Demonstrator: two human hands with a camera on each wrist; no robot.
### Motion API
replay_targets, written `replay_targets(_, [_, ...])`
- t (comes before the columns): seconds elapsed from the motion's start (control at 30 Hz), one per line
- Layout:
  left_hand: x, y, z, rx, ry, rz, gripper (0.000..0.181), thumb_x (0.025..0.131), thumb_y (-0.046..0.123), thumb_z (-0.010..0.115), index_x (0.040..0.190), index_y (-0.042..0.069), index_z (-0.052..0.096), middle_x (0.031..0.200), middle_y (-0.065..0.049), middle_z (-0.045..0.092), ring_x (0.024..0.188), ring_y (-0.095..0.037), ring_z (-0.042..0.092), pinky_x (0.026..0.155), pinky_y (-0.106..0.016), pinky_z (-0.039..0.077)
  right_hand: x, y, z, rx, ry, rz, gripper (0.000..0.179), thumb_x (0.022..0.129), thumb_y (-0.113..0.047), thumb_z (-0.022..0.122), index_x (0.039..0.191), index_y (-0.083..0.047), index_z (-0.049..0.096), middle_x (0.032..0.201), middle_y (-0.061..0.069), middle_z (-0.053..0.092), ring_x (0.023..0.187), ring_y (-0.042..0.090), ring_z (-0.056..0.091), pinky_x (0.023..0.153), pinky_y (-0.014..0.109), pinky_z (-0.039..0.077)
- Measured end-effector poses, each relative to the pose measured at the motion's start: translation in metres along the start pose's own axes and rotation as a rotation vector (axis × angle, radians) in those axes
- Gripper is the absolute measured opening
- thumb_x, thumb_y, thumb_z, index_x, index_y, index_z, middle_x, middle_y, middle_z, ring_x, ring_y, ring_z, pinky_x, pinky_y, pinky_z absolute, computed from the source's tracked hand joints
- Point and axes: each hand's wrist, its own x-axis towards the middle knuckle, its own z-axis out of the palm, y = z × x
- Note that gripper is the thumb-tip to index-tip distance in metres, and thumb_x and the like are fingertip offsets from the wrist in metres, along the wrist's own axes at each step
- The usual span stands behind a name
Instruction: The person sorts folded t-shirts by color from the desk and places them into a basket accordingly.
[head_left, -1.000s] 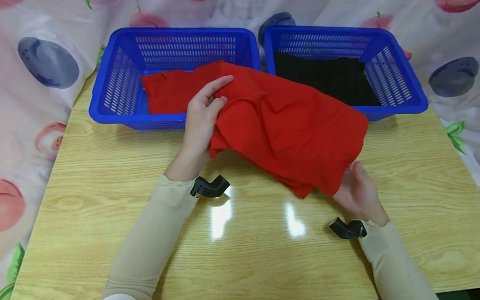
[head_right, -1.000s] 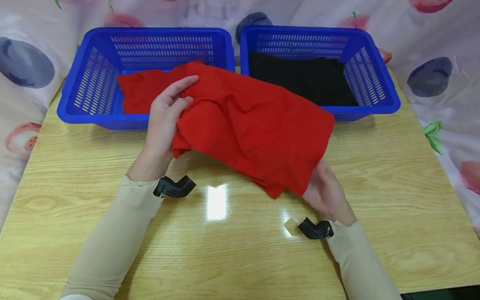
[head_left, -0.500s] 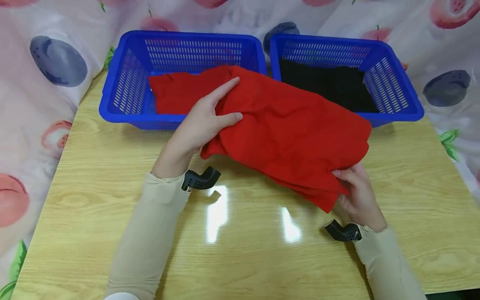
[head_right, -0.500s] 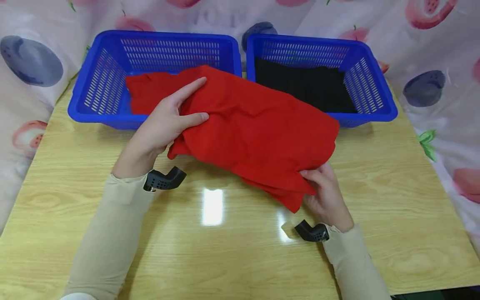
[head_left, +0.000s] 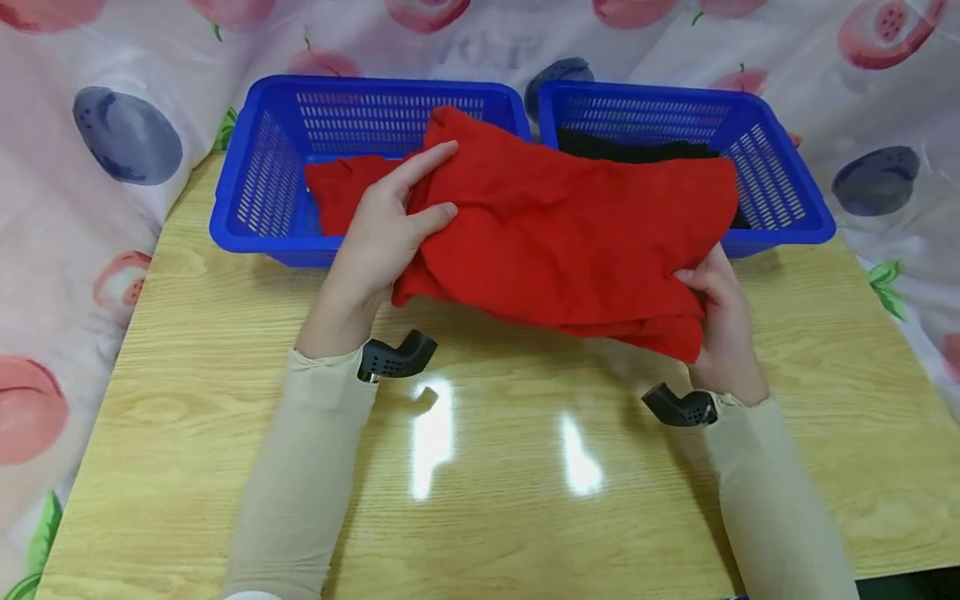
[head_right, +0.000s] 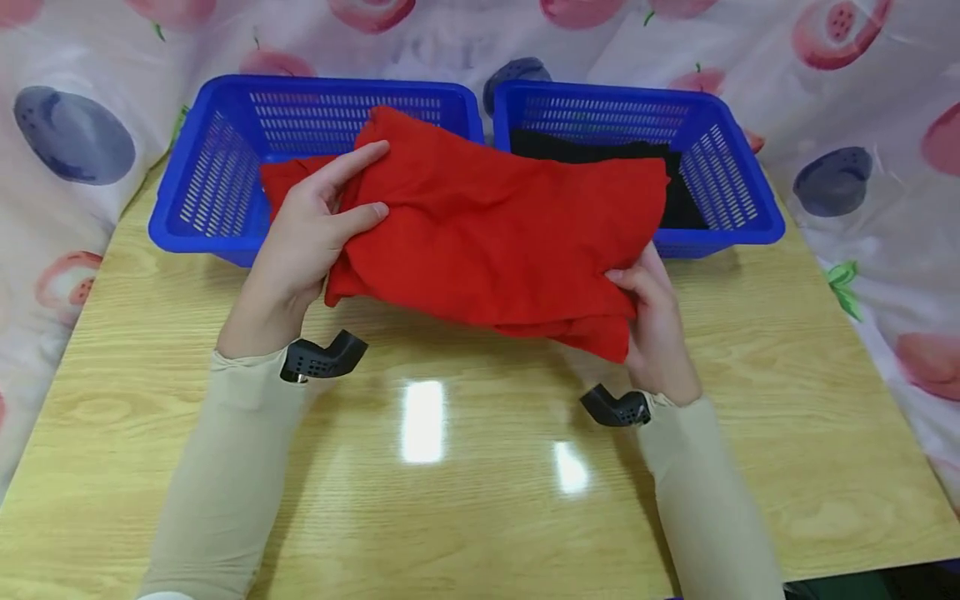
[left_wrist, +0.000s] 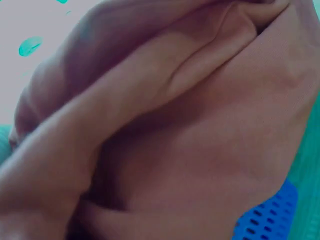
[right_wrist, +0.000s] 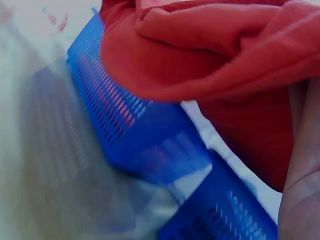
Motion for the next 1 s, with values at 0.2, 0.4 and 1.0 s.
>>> replay_targets(0.2, [-0.003, 0.000, -0.015, -0.209, 0.094, 0.055, 0.050, 0.085, -0.004, 0.051, 0.129, 0.019, 0.049, 0.131, 0.004, 0.041, 0.116, -0.014, 0.040, 0.094, -0.025, 0.038, 0.024, 0.009, 0.036, 0.106, -0.041, -0.001, 0.034, 0.086, 0.013, 0.018, 0.111, 0.003, 0.039, 0.105, 0.017, 0.044, 0.088, 0.030, 0.048, 0.066, 0.035, 0.047])
replay_targets(0.4, [-0.005, 0.002, -0.027, -0.363, 0.165, 0.140, 0.048, 0.084, -0.008, 0.050, 0.127, 0.013, 0.051, 0.131, 0.001, 0.041, 0.118, -0.017, 0.040, 0.094, -0.026, 0.038, 0.040, 0.022, 0.066, 0.206, -0.017, -0.069, 0.036, 0.084, 0.010, 0.011, 0.100, 0.004, 0.043, 0.090, 0.016, 0.046, 0.074, 0.027, 0.048, 0.058, 0.032, 0.044])
replay_targets(1.0, [-0.001, 0.004, -0.045, -0.459, 0.302, 0.320, 0.050, 0.081, -0.010, 0.049, 0.129, 0.004, 0.047, 0.132, 0.001, 0.042, 0.119, -0.006, 0.038, 0.097, -0.021, 0.032, 0.093, 0.055, 0.066, 0.591, 0.099, -0.014, 0.036, 0.090, -0.006, 0.029, 0.117, -0.011, 0.052, 0.101, 0.013, 0.049, 0.081, 0.028, 0.050, 0.071, 0.040, 0.041])
